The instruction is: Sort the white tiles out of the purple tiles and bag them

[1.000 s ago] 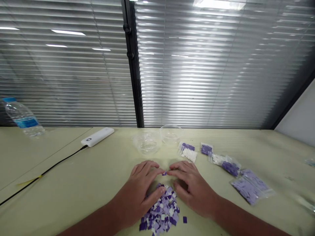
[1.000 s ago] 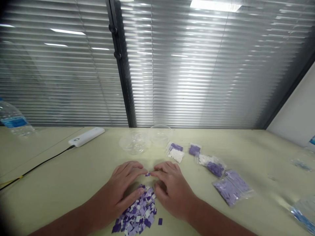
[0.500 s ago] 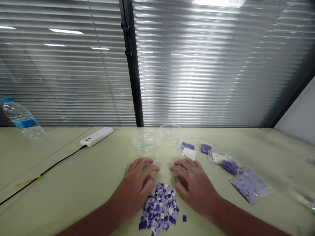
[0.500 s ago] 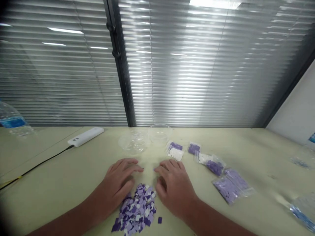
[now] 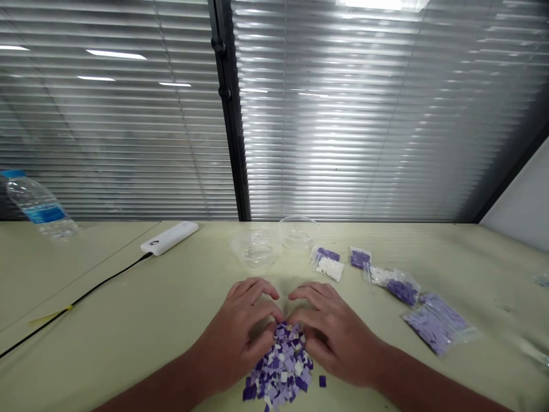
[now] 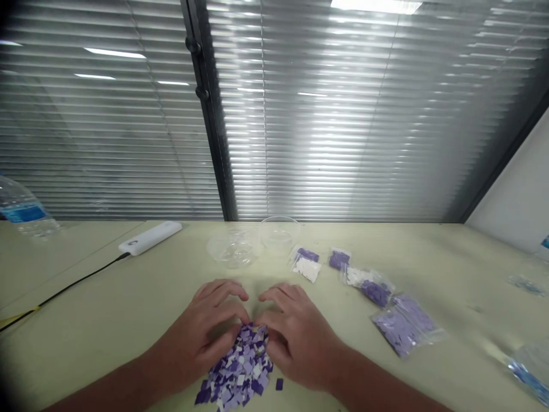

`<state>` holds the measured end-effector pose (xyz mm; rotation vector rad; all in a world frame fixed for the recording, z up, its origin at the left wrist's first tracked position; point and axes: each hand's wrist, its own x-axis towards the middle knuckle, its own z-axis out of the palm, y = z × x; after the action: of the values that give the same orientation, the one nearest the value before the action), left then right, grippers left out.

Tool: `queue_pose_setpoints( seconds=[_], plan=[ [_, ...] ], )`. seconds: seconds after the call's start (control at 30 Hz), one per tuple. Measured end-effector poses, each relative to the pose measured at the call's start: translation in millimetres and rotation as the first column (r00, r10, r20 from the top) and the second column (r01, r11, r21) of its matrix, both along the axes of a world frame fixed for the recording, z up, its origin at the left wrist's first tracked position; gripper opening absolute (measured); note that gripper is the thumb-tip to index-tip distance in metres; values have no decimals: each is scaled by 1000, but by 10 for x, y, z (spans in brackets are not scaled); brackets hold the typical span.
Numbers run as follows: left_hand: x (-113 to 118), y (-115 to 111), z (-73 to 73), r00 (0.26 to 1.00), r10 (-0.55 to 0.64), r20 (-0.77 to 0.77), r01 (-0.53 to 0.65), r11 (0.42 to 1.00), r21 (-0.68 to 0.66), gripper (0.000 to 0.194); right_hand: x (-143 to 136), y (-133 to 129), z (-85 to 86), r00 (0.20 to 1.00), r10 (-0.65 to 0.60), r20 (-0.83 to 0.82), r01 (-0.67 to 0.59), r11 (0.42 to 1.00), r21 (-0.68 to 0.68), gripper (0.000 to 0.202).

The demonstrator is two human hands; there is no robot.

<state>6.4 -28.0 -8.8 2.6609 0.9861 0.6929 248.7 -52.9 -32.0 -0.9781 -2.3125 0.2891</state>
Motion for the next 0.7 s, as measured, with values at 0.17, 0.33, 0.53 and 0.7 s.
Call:
queue_pose_setpoints(
  seconds=[0.17, 0.33, 0.53, 0.7],
  plan=[
    [-3, 16, -3, 1000, -5, 9, 5, 999, -45, 24, 15, 38, -31, 995, -99, 22, 100, 992, -78, 53],
    [-19, 45, -37, 997, 67, 40, -64, 996, -57, 21, 18, 44, -26, 995, -102, 23, 103, 991, -90, 66],
    [-29, 61, -87, 996, 85, -25, -87, 994, -72, 35, 12, 37, -19, 992, -127, 25, 129, 985, -118, 54],
    [-26, 60, -76, 989, 150, -4, -150, 985, -83, 33, 28, 57, -65, 987, -135, 87, 143, 985, -94, 60]
  ],
)
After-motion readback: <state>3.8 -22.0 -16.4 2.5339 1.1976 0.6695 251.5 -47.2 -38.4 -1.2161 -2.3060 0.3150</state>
